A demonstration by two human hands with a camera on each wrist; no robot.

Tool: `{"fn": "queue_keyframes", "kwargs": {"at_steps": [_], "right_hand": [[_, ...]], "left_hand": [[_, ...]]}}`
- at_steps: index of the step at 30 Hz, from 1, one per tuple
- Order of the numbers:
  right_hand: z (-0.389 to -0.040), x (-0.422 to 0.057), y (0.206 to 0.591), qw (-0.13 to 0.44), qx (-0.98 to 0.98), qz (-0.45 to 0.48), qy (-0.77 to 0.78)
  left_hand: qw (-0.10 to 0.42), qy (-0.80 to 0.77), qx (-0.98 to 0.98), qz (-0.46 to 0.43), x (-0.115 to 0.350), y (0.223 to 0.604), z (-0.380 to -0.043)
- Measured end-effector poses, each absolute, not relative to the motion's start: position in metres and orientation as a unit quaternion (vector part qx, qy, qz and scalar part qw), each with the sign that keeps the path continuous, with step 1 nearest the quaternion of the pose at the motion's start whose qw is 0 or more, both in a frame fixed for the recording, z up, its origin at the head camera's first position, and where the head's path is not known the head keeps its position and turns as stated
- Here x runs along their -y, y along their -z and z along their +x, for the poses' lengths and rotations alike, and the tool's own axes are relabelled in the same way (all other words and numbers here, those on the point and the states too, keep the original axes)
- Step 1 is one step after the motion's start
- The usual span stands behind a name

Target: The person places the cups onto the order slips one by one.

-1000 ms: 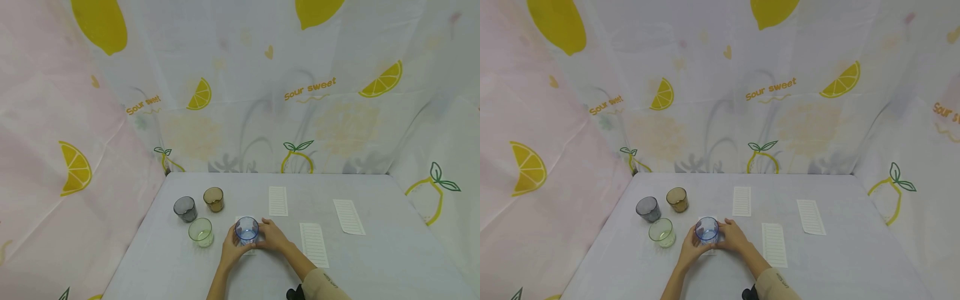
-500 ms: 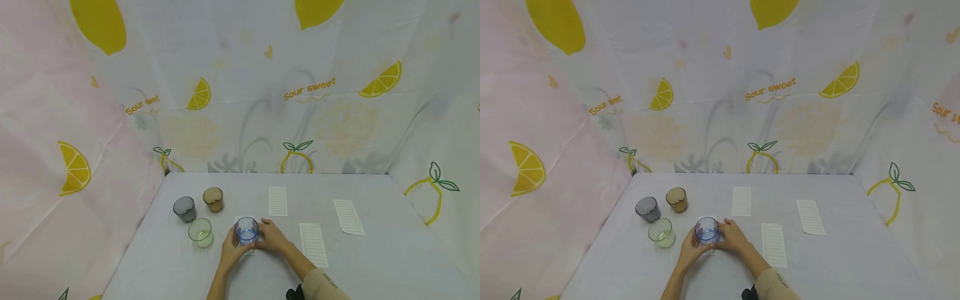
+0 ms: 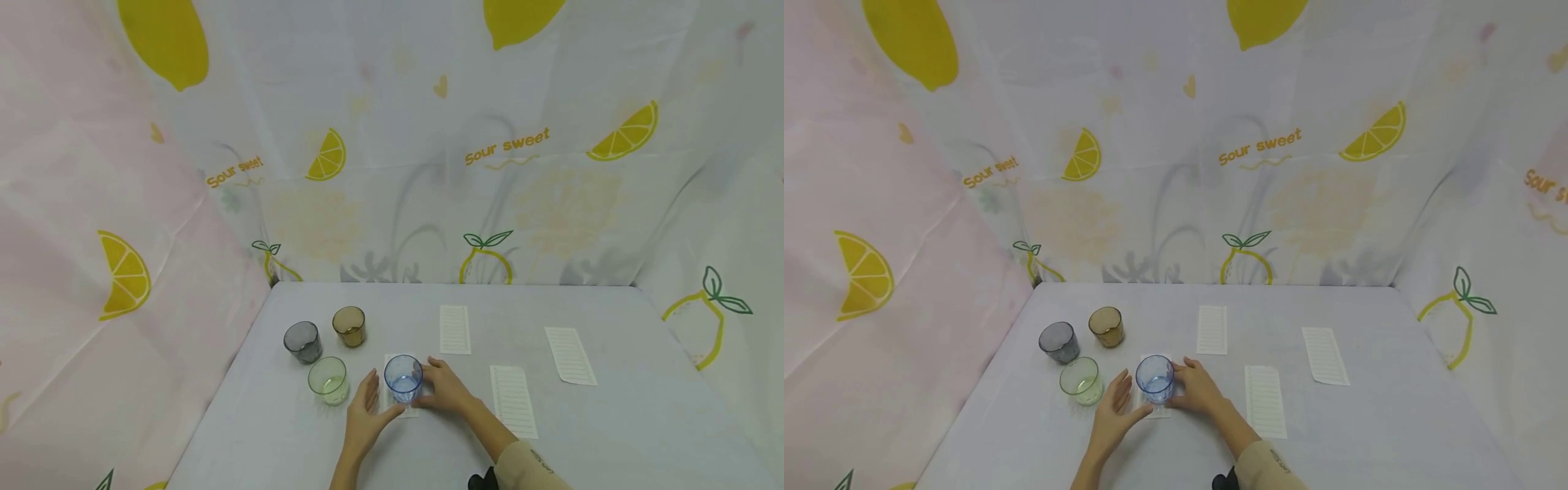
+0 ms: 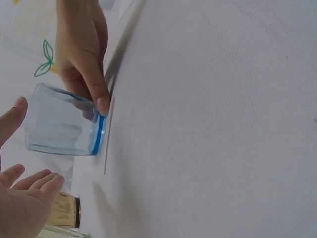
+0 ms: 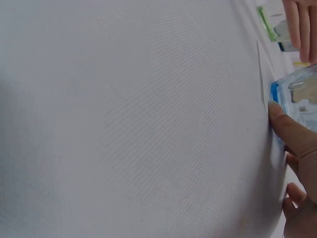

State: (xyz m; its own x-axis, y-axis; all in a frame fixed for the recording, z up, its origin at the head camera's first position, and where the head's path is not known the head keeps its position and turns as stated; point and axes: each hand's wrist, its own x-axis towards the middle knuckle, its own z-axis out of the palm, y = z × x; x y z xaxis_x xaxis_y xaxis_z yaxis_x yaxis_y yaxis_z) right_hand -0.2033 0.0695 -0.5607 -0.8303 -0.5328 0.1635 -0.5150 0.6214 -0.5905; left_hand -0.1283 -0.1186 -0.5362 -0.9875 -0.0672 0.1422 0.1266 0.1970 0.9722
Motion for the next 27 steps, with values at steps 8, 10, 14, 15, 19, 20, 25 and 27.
{"fn": "queue_keyframes", "kwargs": {"at_steps": [8, 10, 14, 15, 19, 20, 25, 27], "right_hand": [[-0.203, -0.068, 0.559, 0.014, -0.901, -0.286, 0.326], [-0.203, -0.068, 0.558, 0.02, -0.9, -0.284, 0.331], [-0.203, -0.07, 0.557, 0.028, -0.897, -0.288, 0.335], [-0.202, -0.071, 0.556, 0.028, -0.896, -0.29, 0.334], [-0.201, -0.077, 0.549, 0.033, -0.896, -0.289, 0.336], [-0.202, -0.078, 0.548, 0.036, -0.897, -0.287, 0.335], [-0.209, -0.09, 0.538, 0.029, -0.898, -0.271, 0.345], [-0.213, -0.097, 0.534, 0.01, -0.898, -0.26, 0.354]], "left_hand": [[0.106, 0.642, 0.759, 0.021, 0.129, 0.521, -0.109], [0.116, 0.645, 0.754, 0.032, 0.132, 0.518, -0.104], [0.149, 0.644, 0.749, 0.042, 0.14, 0.512, -0.095], [0.16, 0.64, 0.75, 0.045, 0.142, 0.51, -0.094], [0.211, 0.621, 0.752, 0.06, 0.153, 0.507, -0.089], [0.222, 0.616, 0.753, 0.065, 0.157, 0.507, -0.089], [0.279, 0.59, 0.753, 0.091, 0.175, 0.506, -0.086], [0.3, 0.577, 0.753, 0.102, 0.182, 0.507, -0.087]]}}
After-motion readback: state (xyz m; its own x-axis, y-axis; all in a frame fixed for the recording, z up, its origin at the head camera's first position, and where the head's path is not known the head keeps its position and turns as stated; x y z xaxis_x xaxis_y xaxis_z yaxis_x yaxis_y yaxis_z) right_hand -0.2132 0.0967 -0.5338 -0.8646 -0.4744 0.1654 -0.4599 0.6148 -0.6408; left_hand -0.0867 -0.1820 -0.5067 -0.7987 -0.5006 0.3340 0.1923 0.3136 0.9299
